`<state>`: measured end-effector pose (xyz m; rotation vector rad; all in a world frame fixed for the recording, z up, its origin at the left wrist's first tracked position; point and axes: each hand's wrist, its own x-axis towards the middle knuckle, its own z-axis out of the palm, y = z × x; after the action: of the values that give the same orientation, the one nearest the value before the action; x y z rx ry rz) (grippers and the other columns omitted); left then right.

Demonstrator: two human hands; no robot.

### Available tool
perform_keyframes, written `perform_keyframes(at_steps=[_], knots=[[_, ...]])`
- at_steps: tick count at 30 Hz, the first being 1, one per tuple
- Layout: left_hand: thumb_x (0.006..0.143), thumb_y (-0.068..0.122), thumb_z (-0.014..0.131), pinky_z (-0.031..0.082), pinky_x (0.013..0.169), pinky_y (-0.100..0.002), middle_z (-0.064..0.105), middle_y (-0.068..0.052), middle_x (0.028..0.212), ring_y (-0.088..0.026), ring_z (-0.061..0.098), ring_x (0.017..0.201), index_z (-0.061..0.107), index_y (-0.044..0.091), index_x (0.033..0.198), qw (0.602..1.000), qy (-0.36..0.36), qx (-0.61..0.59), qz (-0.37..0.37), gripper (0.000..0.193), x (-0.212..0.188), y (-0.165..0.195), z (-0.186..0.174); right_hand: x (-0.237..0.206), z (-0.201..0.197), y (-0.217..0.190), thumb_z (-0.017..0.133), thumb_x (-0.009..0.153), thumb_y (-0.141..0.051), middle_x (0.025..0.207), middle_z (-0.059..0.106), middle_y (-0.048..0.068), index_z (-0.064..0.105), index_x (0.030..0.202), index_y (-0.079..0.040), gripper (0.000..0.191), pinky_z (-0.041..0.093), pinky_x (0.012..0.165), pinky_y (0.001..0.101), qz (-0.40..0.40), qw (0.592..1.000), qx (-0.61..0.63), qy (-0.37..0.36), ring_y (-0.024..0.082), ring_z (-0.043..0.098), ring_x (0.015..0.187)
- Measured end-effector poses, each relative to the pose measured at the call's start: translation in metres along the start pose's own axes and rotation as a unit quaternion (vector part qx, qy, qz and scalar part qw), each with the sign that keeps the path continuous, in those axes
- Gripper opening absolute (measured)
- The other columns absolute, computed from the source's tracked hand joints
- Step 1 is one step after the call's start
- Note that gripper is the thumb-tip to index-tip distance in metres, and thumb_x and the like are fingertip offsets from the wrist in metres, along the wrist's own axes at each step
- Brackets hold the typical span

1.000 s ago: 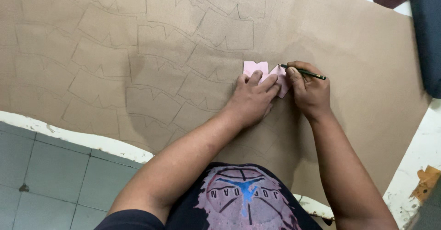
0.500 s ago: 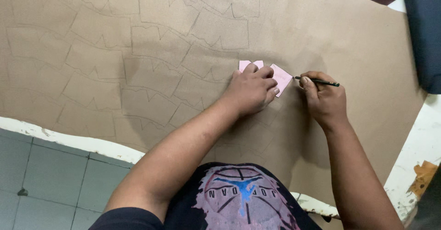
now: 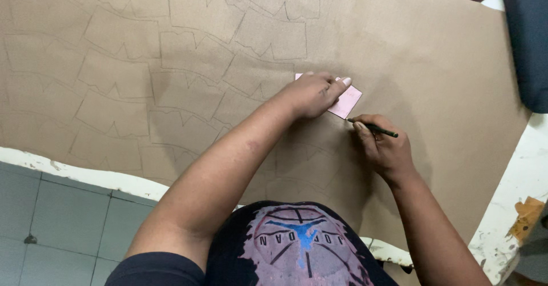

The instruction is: The person holds a pink paper pattern piece on a large sheet of brown kraft paper and traces around its edges with a pen, repositioning the pattern and smoothing the paper as they work. They continue tracing successive edges of the pattern piece across the sheet.

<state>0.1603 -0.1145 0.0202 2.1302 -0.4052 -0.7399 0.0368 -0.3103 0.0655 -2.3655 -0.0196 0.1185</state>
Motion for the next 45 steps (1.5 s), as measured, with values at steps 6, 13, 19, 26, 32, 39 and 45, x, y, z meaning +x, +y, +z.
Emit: perform_keyframes(at_steps=[6,13,19,26,32,39,45], knots=[[0.096,0.063,0.035,0.052,0.096,-0.041,0.080,-0.012,0.098,-0.031,0.073,0.102,0.077,0.006,0.103,0.998,-0.014,-0.060,0.009,0.071,0.006,-0.008,0.001,-0.002,0.002,-0.002,0.065,0.103,-0.016,0.095,0.074,0.009,0.070,0.112,-0.006,0.015,0.057,0.073,0.0311,-0.041,0.999,0.021,0.005,0.018,0.073,0.082],[0.097,0.067,0.029,0.053,0.090,-0.039,0.077,-0.012,0.095,-0.028,0.072,0.093,0.077,0.005,0.101,0.994,-0.060,-0.089,-0.019,0.078,0.019,-0.016,0.001,0.013,0.034,-0.013,0.068,0.101,-0.012,0.104,0.073,0.012,0.070,0.111,-0.007,0.011,0.056,0.083,0.0393,-0.158,0.985,-0.022,0.058,0.032,0.071,0.094],[0.095,0.066,0.032,0.056,0.080,-0.039,0.077,-0.016,0.091,-0.026,0.071,0.085,0.077,0.002,0.097,0.980,-0.077,-0.180,-0.039,0.078,0.014,-0.017,-0.004,0.029,0.067,-0.025,0.071,0.099,-0.012,0.103,0.072,0.012,0.069,0.109,-0.006,0.012,0.054,0.087,0.0399,-0.181,0.983,0.029,0.031,0.032,0.068,0.097],[0.097,0.062,0.032,0.054,0.087,-0.039,0.078,-0.015,0.097,-0.027,0.072,0.091,0.074,0.001,0.101,0.983,-0.057,-0.173,-0.008,0.075,0.018,-0.028,0.003,0.030,0.070,-0.020,0.073,0.096,-0.011,0.100,0.071,0.012,0.071,0.108,-0.004,0.015,0.053,0.086,0.0378,-0.146,0.986,0.079,-0.001,0.029,0.066,0.095],[0.098,0.037,0.056,0.049,0.109,-0.039,0.064,-0.012,0.136,-0.029,0.061,0.125,0.068,0.006,0.122,0.987,0.034,-0.049,0.147,0.041,-0.013,-0.041,0.003,0.035,0.046,-0.009,0.055,0.105,-0.008,0.104,0.069,0.008,0.065,0.115,-0.001,0.016,0.056,0.082,0.0307,0.000,0.970,0.241,0.039,0.015,0.067,0.093],[0.075,0.025,0.084,0.034,0.115,-0.048,0.028,-0.005,0.165,-0.031,0.035,0.144,0.035,0.019,0.155,0.987,0.083,0.098,0.100,0.094,-0.051,-0.014,0.006,0.049,0.023,0.016,0.045,0.098,-0.007,0.108,0.071,0.008,0.060,0.124,0.003,0.032,0.051,0.055,0.0239,0.235,0.915,0.316,0.090,0.013,0.069,0.074],[0.088,0.020,0.077,0.050,0.104,-0.045,0.052,-0.007,0.154,-0.031,0.056,0.126,0.057,0.015,0.145,0.939,0.224,0.176,0.192,0.061,-0.072,-0.003,0.014,0.028,0.007,0.026,0.050,0.098,-0.011,0.095,0.072,0.015,0.062,0.114,0.002,0.024,0.044,0.043,0.0225,0.212,0.770,0.601,-0.047,0.018,0.071,0.066]])
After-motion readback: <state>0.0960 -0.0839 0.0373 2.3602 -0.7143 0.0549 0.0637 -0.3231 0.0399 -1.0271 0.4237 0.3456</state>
